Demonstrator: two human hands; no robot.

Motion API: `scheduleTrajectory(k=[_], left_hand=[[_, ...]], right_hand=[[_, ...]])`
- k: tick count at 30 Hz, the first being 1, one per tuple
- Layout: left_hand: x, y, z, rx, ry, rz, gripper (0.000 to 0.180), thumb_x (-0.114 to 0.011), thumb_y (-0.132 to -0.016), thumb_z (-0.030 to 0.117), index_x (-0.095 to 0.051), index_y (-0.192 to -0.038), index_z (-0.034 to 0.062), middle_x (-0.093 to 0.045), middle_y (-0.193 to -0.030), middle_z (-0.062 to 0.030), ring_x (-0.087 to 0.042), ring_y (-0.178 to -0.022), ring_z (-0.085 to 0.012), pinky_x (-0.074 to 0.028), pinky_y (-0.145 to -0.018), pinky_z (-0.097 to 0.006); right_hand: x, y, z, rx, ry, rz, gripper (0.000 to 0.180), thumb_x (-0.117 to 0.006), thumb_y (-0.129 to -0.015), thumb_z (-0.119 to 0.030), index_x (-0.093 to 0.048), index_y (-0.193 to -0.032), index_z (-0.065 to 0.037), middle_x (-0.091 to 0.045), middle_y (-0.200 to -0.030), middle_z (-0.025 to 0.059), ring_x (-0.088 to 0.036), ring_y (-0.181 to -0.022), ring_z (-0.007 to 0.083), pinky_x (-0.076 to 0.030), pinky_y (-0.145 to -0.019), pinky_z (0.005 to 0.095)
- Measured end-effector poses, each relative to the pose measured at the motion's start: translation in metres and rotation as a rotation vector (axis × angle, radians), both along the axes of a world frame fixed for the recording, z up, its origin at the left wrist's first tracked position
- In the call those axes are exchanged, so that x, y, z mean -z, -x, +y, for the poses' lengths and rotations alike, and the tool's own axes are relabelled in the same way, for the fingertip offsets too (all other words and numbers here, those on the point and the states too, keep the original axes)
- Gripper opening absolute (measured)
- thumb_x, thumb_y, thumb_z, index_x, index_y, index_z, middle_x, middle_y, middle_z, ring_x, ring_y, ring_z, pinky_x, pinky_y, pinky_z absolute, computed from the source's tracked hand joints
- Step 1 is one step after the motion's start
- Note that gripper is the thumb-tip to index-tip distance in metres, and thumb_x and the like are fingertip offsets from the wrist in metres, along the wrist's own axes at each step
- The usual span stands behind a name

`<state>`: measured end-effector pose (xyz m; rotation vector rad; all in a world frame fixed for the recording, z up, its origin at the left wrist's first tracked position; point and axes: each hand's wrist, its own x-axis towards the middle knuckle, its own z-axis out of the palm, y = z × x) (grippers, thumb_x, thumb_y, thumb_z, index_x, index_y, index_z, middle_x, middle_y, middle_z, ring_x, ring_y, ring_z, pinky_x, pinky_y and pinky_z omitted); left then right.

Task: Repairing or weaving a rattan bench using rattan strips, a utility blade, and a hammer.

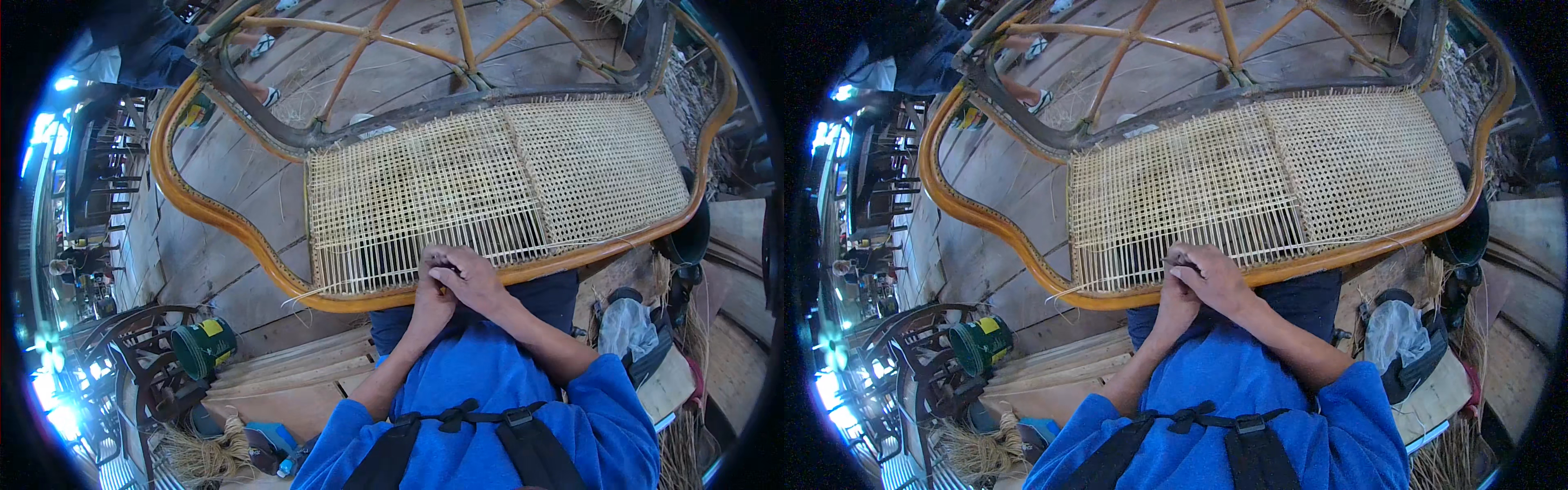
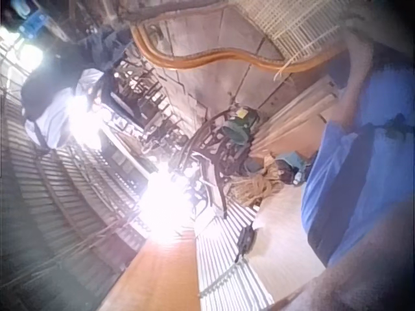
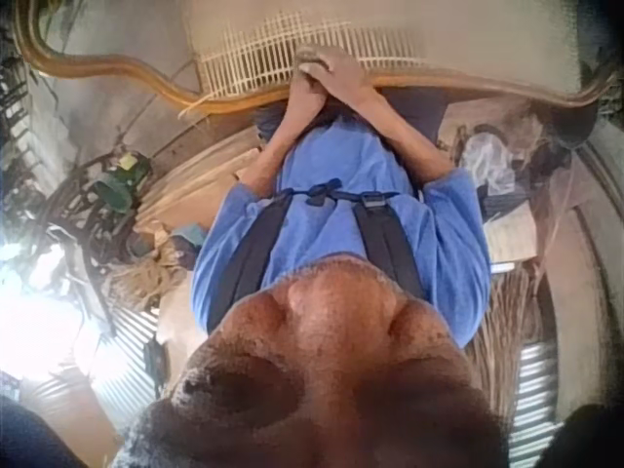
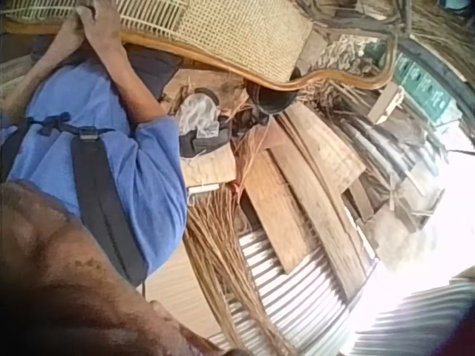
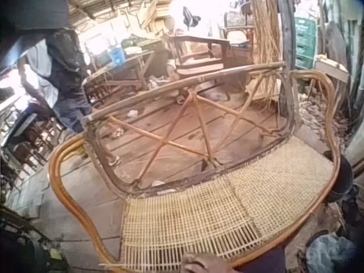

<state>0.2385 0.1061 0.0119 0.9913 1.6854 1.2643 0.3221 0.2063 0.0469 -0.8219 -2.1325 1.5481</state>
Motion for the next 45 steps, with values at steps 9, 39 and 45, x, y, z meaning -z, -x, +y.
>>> scheduleTrajectory(k=[9, 39, 45], left_hand=[[-0.001, 0.010, 0.000, -0.393, 0.149, -0.512, 0.031, -0.053, -0.083, 0.000, -0.046, -0.114, 0.0039, -0.051, -0.077, -0.0002, -0.047, -0.062, -0.0066, -0.040, -0.056, -0.020], [0.014, 0.036, -0.057, -0.476, 0.303, -0.034, 0.010, -0.055, -0.088, 0.011, -0.053, -0.091, 0.0025, -0.049, -0.060, 0.0015, -0.045, -0.048, -0.0050, -0.037, -0.044, -0.020], [0.007, 0.032, -0.052, -0.527, 0.349, -0.050, 0.011, -0.061, -0.084, 0.012, -0.056, -0.088, 0.0023, -0.052, -0.068, 0.0012, -0.045, -0.062, -0.0069, -0.042, -0.060, -0.023]], right_hand=[[0.057, -0.079, 0.072, 0.345, 0.062, -0.260, 0.019, -0.058, -0.087, -0.013, -0.062, -0.104, -0.005, -0.066, -0.094, 0.0097, -0.061, -0.083, 0.0167, -0.048, -0.074, 0.0278], [0.095, 0.035, 0.034, -0.049, -0.303, -0.261, 0.002, -0.056, -0.073, -0.009, -0.057, -0.074, -0.011, -0.057, -0.072, 0.0092, -0.058, -0.071, 0.0289, -0.049, -0.061, 0.0400], [0.092, 0.039, 0.036, -0.054, -0.283, -0.279, 0.002, -0.056, -0.075, -0.009, -0.057, -0.073, -0.010, -0.057, -0.072, 0.0091, -0.058, -0.070, 0.0283, -0.048, -0.060, 0.0396]])
